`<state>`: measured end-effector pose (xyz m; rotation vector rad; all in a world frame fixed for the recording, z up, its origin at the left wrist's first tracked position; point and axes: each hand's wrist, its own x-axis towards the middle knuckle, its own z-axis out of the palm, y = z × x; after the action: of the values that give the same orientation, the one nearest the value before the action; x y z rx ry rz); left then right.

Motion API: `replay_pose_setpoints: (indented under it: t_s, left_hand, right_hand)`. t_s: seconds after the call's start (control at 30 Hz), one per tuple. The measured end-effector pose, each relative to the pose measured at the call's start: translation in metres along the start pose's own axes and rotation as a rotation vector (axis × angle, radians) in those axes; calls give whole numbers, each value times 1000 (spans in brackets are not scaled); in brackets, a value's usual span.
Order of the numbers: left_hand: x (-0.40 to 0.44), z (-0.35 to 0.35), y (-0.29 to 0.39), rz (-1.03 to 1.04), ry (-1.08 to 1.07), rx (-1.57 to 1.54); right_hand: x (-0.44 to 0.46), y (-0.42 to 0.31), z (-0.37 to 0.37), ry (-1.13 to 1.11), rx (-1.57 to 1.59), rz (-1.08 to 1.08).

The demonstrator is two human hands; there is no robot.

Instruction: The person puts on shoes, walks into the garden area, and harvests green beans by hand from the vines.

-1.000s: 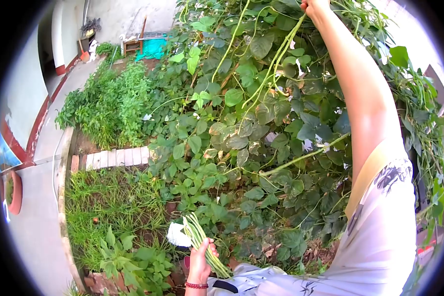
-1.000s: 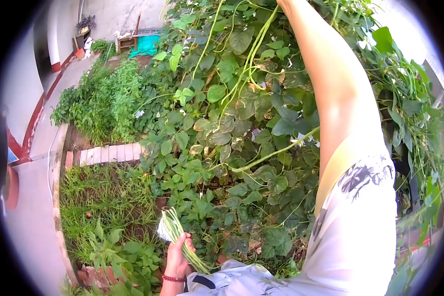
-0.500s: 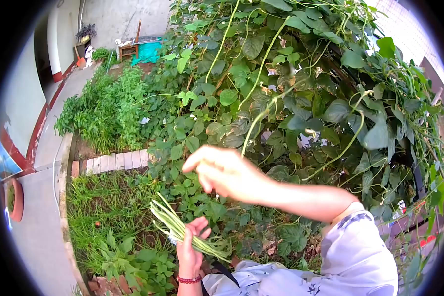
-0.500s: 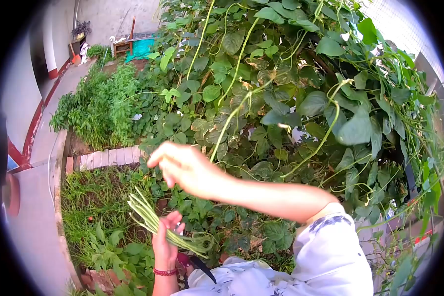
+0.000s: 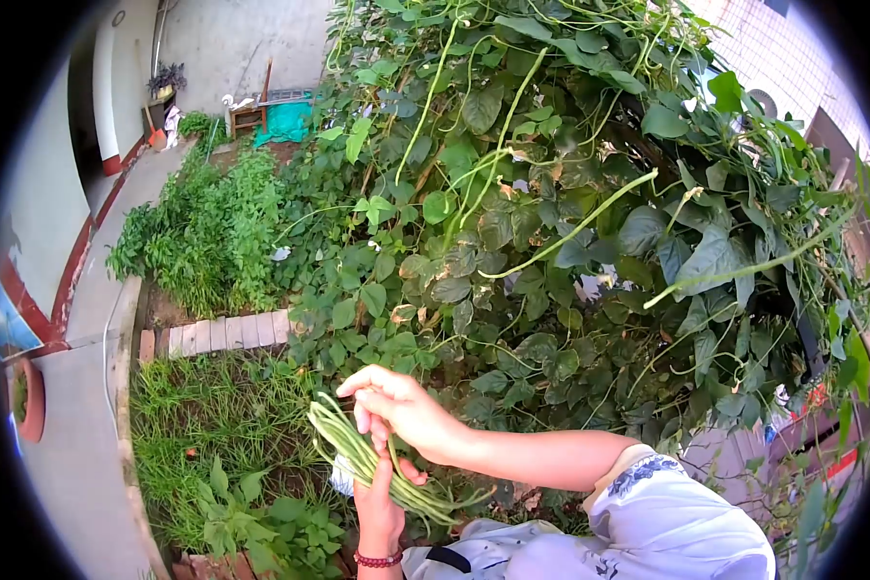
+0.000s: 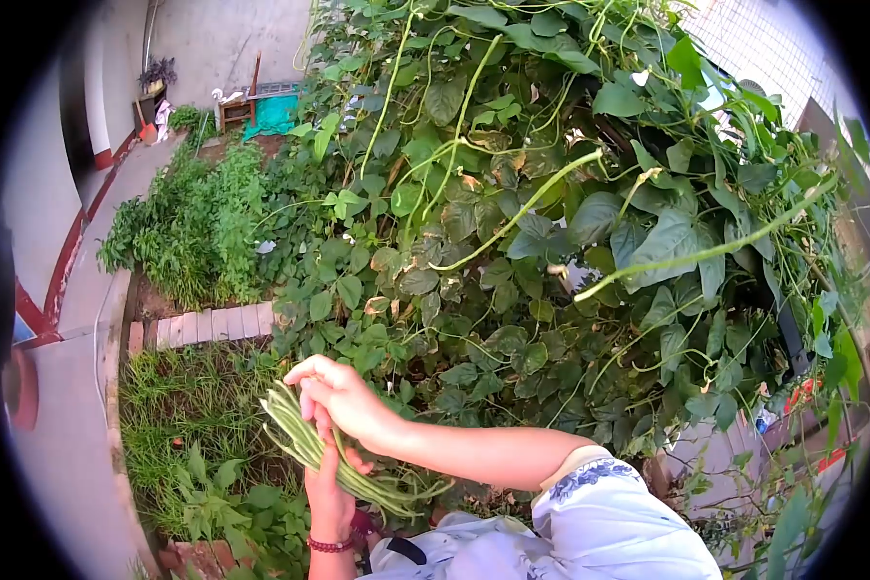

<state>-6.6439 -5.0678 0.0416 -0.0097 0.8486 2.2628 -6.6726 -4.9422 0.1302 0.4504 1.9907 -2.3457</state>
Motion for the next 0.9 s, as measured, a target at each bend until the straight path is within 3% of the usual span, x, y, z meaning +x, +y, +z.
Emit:
replay_pose_setpoints:
  t_s: [0.13, 0.2, 0.4, 0.53, 0.63, 0.73, 0.8, 0.9]
  left_hand:
    - [-5, -12, 2, -79, -118, 81]
    - [-15, -26, 1, -89, -114, 126]
    - [-61, -108, 19, 63, 216, -56]
    - [-98, -162, 44, 191, 411, -112]
    - [-117, -175, 61, 309, 428, -157]
    - [-135, -186, 71, 364, 492, -131]
    - [-144, -193, 73, 371, 511, -133]
    - [-150, -199, 78, 350, 517, -124]
  right_hand:
    - [8, -1, -11, 74, -143, 41]
    - [18, 6, -37, 105, -270, -59]
    - [-3, -1, -126, 468, -347, -39]
    - [-36, 43, -179, 626, -453, 61]
    - [-61, 93, -210, 629, -584, 175]
    - [-93, 138, -229, 423, -1365, 170]
    - [-114, 144, -217, 313, -1742, 322]
    - [-145, 168, -234, 326, -1835, 461]
